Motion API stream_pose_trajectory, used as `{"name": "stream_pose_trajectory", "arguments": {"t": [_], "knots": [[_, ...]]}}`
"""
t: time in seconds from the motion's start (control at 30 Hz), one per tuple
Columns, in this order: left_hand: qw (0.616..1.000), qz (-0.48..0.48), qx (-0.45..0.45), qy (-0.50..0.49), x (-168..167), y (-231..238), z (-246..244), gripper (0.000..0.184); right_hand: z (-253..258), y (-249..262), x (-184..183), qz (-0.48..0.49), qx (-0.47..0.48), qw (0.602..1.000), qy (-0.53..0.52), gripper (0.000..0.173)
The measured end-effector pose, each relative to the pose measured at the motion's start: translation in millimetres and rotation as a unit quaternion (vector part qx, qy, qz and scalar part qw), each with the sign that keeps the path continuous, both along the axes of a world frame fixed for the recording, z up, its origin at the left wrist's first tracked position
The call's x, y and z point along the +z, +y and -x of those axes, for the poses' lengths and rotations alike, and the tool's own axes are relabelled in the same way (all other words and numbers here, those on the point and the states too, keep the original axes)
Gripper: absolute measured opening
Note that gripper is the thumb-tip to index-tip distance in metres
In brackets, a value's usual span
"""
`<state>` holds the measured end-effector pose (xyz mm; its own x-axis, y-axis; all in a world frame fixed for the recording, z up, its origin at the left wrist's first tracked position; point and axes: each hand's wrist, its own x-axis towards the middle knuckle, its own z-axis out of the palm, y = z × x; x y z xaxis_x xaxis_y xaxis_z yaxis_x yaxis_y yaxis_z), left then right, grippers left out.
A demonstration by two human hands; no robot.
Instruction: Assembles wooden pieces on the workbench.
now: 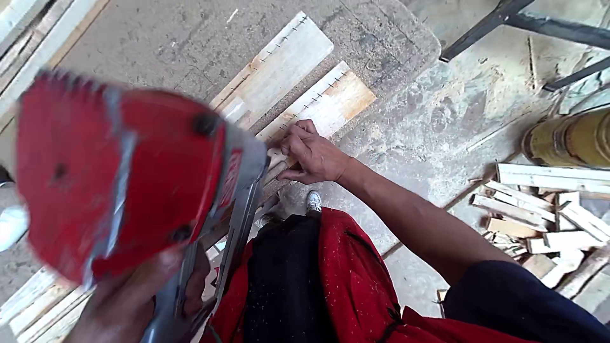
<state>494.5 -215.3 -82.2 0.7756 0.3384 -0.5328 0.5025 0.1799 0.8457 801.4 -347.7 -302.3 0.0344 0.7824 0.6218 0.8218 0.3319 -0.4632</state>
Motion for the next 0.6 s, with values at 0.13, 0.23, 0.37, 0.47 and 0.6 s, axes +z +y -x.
{"name": "stream_pose_trajectory", "arguments": {"t": [0.13, 0.23, 0.37, 0.47, 0.6], "knots": [[0.998, -0.036, 0.036, -0.029, -23, -14, 61, 0.017, 0, -5, 2, 0.020, -0.011, 1.000, 0.014, 0.050], [0.985, -0.034, 0.172, 0.003, -25, -38, 138, 0.010, 2, -5, 5, 0.026, -0.001, 0.999, 0.020, 0.052], [0.927, -0.019, 0.364, 0.088, -30, -84, 187, 0.013, 1, -2, 5, 0.030, 0.003, 0.999, 0.022, 0.057], [0.886, -0.031, 0.455, 0.079, -36, -105, 207, 0.018, -1, -4, 7, 0.062, 0.012, 0.998, 0.031, 0.061], [0.887, -0.023, 0.460, -0.023, -47, -106, 231, 0.024, 7, -4, 24, 0.104, 0.007, 0.994, -0.014, 0.059]]}}
